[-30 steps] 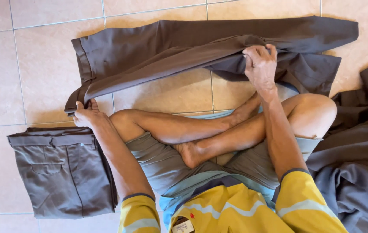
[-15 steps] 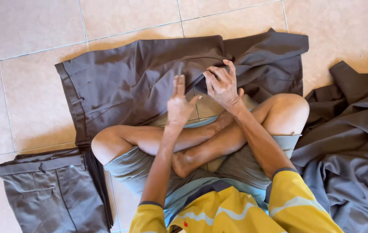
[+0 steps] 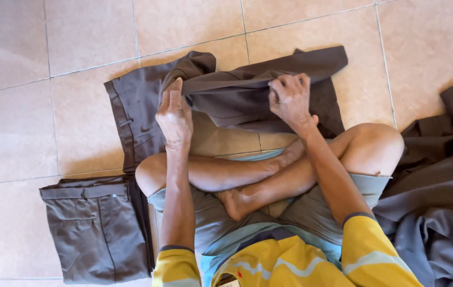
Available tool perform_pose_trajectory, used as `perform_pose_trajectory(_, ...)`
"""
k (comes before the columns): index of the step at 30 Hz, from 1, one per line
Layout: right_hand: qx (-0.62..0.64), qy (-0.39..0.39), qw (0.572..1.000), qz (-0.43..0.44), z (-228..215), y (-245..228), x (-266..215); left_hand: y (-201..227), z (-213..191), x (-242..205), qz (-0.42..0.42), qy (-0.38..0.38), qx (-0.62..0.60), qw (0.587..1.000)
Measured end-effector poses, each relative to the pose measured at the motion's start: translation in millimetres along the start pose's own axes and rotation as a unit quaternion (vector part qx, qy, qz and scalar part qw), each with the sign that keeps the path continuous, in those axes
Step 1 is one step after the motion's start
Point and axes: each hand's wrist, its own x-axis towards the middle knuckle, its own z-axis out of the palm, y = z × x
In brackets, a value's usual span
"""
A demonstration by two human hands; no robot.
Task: The person is sitting on the floor and folding brown trousers into neat rectangular shapes.
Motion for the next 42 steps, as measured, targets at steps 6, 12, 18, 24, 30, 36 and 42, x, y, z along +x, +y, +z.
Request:
perform_pose_trajectory(6, 0.055, -0.032, 0.997, 0.053, 11.5, 21.5, -16.1, -19.8, -23.0, 1.3, -0.049, 0.024, -0.067, 0.996)
perform_pose_trajectory(12, 0.095, 0.064, 0.992, 0.060, -15.3, 9.1, 1.2, -69.6, 0.3, -65.9, -0.132, -0.035, -0.066, 0.988)
perform_pose_trajectory(18, -0.051, -0.366, 0.910, 0.191, 53.7, 41.3, -65.7, -102.0, 2.2, -116.9, -0.215, -0.077, -0.056, 0.972)
perform_pose_trajectory(24, 0.023, -0.327, 0.906, 0.268, 62.0, 56.9, -64.3, -100.9, 4.0, -126.7, -0.285, -0.069, -0.062, 0.954)
perform_pose_trajectory(30, 0.081, -0.118, 0.983, 0.117, 74.5, 67.6, -24.0, -91.7, 0.5, -108.8, -0.274, -0.037, -0.098, 0.956)
perform_pose_trajectory(36, -0.035, -0.316, 0.942, 0.109, 128.9, 92.4, -58.2, -96.6, 8.5, -110.8, -0.297, -0.044, -0.077, 0.951)
perform_pose_trajectory(42, -0.012, -0.349, 0.915, 0.202, 109.0, 110.0, -46.1, -94.2, 6.0, -105.7, -0.298, -0.040, -0.105, 0.948)
